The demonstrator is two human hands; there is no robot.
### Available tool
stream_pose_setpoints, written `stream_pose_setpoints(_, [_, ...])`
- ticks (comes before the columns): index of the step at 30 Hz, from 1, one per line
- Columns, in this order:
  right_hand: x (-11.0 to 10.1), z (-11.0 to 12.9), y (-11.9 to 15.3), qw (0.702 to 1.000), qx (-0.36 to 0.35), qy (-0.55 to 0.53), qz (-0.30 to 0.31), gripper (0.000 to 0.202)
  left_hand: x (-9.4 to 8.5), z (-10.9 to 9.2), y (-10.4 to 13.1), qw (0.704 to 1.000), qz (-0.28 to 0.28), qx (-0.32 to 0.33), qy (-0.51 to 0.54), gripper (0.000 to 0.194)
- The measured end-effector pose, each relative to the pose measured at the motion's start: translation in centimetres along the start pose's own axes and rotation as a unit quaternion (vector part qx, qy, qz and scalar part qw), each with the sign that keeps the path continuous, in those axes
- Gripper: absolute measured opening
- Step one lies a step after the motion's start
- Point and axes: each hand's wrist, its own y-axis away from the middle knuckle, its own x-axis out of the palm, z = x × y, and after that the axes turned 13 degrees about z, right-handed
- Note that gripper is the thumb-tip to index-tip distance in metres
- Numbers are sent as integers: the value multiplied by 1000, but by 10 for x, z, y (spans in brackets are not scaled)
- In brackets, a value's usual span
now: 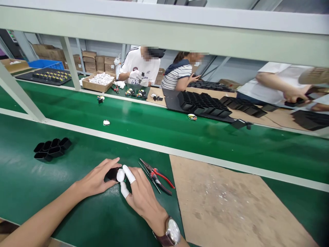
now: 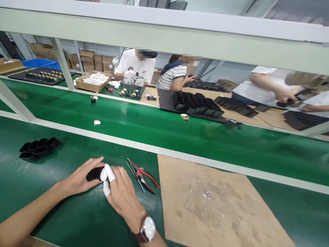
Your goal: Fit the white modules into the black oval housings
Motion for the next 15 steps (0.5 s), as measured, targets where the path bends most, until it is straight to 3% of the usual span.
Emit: stream_pose_setpoints(15, [-7,-3,2,1000,9,-20,18,60,2,0,-2,1000,-2,-6,-15,80])
